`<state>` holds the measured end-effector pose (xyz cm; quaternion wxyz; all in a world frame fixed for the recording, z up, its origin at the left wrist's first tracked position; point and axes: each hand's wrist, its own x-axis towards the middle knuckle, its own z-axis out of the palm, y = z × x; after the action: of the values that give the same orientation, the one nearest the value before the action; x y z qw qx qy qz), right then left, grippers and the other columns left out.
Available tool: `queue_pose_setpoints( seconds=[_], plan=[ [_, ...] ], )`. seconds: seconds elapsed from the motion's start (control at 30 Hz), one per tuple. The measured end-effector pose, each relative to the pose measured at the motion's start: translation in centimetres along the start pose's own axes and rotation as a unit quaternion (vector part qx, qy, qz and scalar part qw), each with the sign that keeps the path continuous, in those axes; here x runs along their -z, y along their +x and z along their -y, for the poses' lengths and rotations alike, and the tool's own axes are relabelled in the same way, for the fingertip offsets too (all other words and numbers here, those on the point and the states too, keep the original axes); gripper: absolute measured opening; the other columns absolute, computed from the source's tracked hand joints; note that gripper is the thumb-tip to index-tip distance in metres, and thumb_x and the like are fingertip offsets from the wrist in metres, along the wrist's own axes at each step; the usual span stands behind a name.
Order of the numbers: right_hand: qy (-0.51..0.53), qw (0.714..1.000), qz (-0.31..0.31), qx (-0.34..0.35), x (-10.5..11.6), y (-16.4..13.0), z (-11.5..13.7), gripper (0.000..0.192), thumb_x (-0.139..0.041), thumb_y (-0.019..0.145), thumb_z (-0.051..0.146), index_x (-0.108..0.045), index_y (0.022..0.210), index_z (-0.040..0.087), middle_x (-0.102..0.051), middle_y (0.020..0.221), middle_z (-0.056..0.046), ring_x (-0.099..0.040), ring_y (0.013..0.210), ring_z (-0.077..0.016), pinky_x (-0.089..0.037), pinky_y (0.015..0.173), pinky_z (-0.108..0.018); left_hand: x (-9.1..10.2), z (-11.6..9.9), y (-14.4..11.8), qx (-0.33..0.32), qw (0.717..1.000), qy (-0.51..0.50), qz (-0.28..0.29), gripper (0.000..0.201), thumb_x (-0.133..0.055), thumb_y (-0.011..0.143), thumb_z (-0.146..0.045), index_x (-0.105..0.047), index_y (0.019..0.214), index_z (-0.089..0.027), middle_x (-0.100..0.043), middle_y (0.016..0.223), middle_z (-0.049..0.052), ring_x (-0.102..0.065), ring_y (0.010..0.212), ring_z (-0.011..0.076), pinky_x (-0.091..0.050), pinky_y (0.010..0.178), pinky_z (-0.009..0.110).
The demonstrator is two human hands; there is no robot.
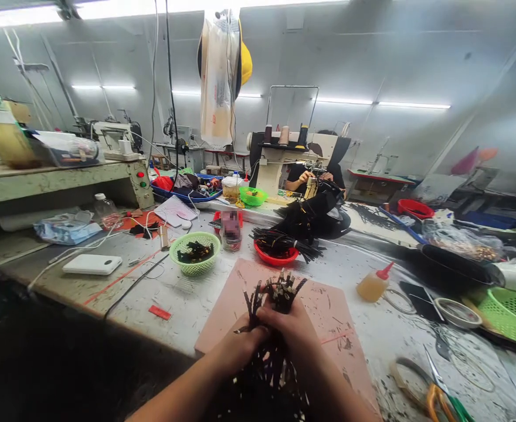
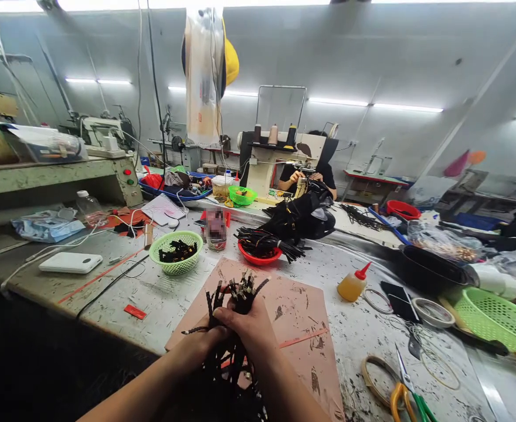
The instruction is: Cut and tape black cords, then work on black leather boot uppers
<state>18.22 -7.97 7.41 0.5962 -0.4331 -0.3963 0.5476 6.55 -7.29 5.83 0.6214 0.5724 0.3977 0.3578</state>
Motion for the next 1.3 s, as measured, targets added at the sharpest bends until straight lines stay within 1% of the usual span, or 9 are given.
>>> queue_pose_setpoints(
  seconds=[0.13, 0.37, 0.5, 0.67, 0.9, 0.97, 1.1, 1.17, 1.3],
  plan=[
    [0.005, 1.000, -0.002, -0.011, -0.2, -0.5, 0.5, 0.020, -0.074, 0.051, 0.028, -0.062, 0.063, 0.016, -0.056, 0.055, 0.003, -0.050, 0.054, -0.0126, -0.041, 0.053, -0.025, 0.3, 0.4, 0.0, 0.013, 1.000, -0.011, 0.020, 0.034, -0.055, 0.069, -0.024, -0.067, 0.101, -0.019, -0.072, 0.094, 0.003, -0.061, 0.093, 0.0283, -0.047, 0.083, 0.038],
    [0.024, 0.999, 0.006, -0.022, 0.0, -0.4, -0.2, 0.024, -0.074, 0.056, 0.033, -0.060, 0.064, 0.016, -0.059, 0.056, 0.003, -0.053, 0.055, -0.0130, -0.043, 0.056, -0.024, 0.7, 1.3, 0.3, 0.054, 0.995, -0.082, 0.025, 0.044, -0.059, 0.069, -0.022, -0.062, 0.112, -0.020, -0.072, 0.094, 0.005, -0.059, 0.102, 0.0297, -0.042, 0.093, 0.045],
    [0.030, 0.999, 0.025, -0.020, 0.2, -0.1, -0.3, 0.024, -0.076, 0.053, 0.029, -0.059, 0.064, 0.016, -0.058, 0.057, 0.003, -0.053, 0.056, -0.0128, -0.043, 0.056, -0.024, 0.8, 1.2, 0.3, 0.033, 0.998, -0.045, 0.017, 0.042, -0.060, 0.071, -0.027, -0.062, 0.113, -0.021, -0.069, 0.104, 0.005, -0.057, 0.104, 0.0300, -0.042, 0.094, 0.044],
    [0.024, 0.999, -0.006, -0.027, 0.0, 0.0, -0.1, 0.027, -0.076, 0.052, 0.026, -0.065, 0.075, 0.017, -0.061, 0.065, 0.003, -0.055, 0.063, -0.0134, -0.044, 0.063, -0.025, 0.7, 0.5, 0.3, 0.028, 0.998, -0.030, 0.044, 0.039, -0.056, 0.073, -0.025, -0.062, 0.112, -0.022, -0.069, 0.104, 0.002, -0.059, 0.098, 0.0276, -0.045, 0.089, 0.040],
    [0.000, 0.999, 0.010, -0.037, 0.4, 0.1, -0.5, 0.021, -0.074, 0.055, 0.030, -0.064, 0.069, 0.016, -0.062, 0.065, 0.001, -0.056, 0.063, -0.0149, -0.045, 0.062, -0.027, 0.5, 0.2, 0.3, 0.015, 0.998, 0.005, 0.064, 0.036, -0.052, 0.075, -0.021, -0.064, 0.108, -0.019, -0.069, 0.102, 0.003, -0.060, 0.092, 0.0252, -0.046, 0.085, 0.036],
    [-0.010, 0.999, 0.030, -0.035, 0.6, 0.3, -0.7, 0.025, -0.076, 0.053, 0.031, -0.065, 0.070, 0.016, -0.063, 0.065, 0.001, -0.057, 0.063, -0.0158, -0.045, 0.063, -0.027, 0.7, -0.2, 0.3, 0.005, 0.997, 0.041, 0.071, 0.033, -0.052, 0.075, -0.022, -0.065, 0.106, -0.018, -0.069, 0.102, 0.002, -0.059, 0.095, 0.0252, -0.045, 0.087, 0.036],
    [-0.050, 0.992, 0.101, -0.051, 0.9, 0.9, -0.7, 0.032, -0.078, 0.048, 0.029, -0.067, 0.075, 0.016, -0.065, 0.069, -0.001, -0.059, 0.067, -0.0175, -0.047, 0.066, -0.029, 0.8, -1.2, 0.6, -0.023, 0.989, 0.083, 0.124, 0.027, -0.052, 0.073, -0.019, -0.069, 0.094, -0.017, -0.070, 0.097, 0.002, -0.058, 0.096, 0.0259, -0.042, 0.091, 0.037],
    [-0.056, 0.991, 0.113, -0.051, 0.8, 1.0, -0.4, 0.028, -0.076, 0.050, 0.027, -0.066, 0.073, 0.016, -0.064, 0.066, 0.000, -0.059, 0.064, -0.0160, -0.046, 0.065, -0.028, 0.7, -1.5, 0.9, -0.024, 0.991, 0.080, 0.105, 0.024, -0.056, 0.071, -0.018, -0.071, 0.090, -0.018, -0.071, 0.094, 0.003, -0.059, 0.095, 0.0276, -0.042, 0.092, 0.039],
    [-0.048, 0.992, 0.109, 0.030, -0.1, 1.2, 1.3, 0.013, -0.068, 0.059, 0.026, -0.059, 0.063, 0.016, -0.059, 0.059, 0.001, -0.055, 0.057, -0.0131, -0.044, 0.059, -0.026, 0.3, -1.2, 1.5, -0.009, 0.999, -0.035, -0.031, 0.039, -0.064, 0.063, -0.018, -0.065, 0.103, -0.018, -0.071, 0.090, 0.006, -0.057, 0.100, 0.0316, -0.039, 0.096, 0.044]
  ],
)
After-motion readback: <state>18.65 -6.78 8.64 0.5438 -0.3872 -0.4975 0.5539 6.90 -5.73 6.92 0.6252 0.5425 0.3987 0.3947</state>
